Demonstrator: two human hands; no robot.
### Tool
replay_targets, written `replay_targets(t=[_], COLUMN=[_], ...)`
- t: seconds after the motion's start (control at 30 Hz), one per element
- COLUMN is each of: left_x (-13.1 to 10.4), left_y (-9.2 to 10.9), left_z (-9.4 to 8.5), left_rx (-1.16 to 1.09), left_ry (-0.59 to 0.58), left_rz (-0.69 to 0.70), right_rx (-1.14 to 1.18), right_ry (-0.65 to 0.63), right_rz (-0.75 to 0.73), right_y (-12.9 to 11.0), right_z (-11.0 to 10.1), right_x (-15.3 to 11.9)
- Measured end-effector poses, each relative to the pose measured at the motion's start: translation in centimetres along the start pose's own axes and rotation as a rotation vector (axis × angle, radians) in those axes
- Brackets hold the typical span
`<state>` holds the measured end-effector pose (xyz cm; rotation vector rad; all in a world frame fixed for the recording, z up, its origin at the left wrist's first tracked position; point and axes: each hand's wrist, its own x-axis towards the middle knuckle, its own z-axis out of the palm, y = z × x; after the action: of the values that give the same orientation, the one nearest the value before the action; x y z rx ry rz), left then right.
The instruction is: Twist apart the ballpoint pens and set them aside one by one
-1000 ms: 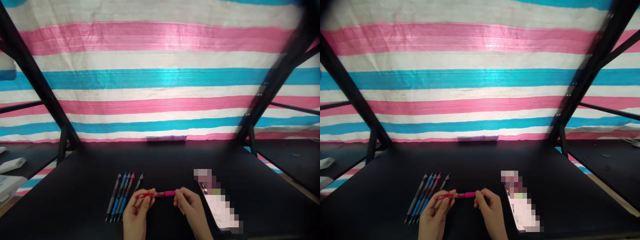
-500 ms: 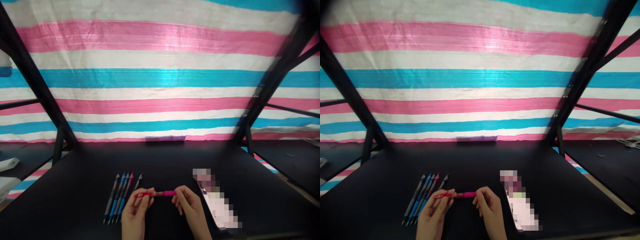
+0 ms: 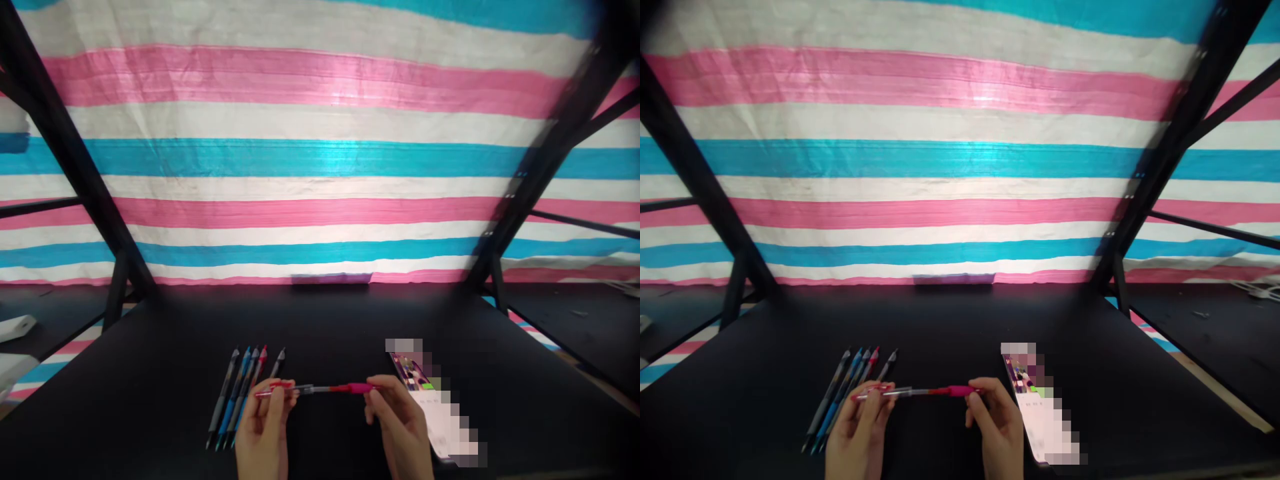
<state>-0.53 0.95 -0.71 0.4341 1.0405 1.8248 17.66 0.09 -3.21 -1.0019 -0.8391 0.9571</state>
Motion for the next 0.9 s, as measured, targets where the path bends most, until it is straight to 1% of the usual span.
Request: replay_targets(t=[0.17,0.33,0.47,0.57,0.77,0.9], left_x=[-0.1,-0.1,0.0,0.0,-0.4,-0.6], left_y=[0.1,0.2,0.0,-0.1,0.1,0.3], left_z=[0.0,0.1,-0.1,-0.2,0.0,0.2], left_rx=[-0.032,-0.033,-0.009,0.020,0.138,0.133], left_ry=[0.005,-0.012,-0.042,-0.066,-0.131,-0.139], left_rz=[-0.008,-0.022,-0.015,-0.010,-0.058,-0.063], right_rx=[0.113,0.123,0.068,-0.028,-0.296,-0.360], right_ry=[0.092,0.110,0.071,0.016,-0.142,-0.130], right_rz=[-0.030,-0.023,-0.041,-0.073,-0.154,-0.220], right_y=[-0.4,-0.3,0.1,0.0,-1.3,-1.5], right_z=[0.1,0.1,-0.1,-0.1,1.1,1.3], right_x=[-0.1,-0.1,-0.1,-0.3,-0.9,-0.8])
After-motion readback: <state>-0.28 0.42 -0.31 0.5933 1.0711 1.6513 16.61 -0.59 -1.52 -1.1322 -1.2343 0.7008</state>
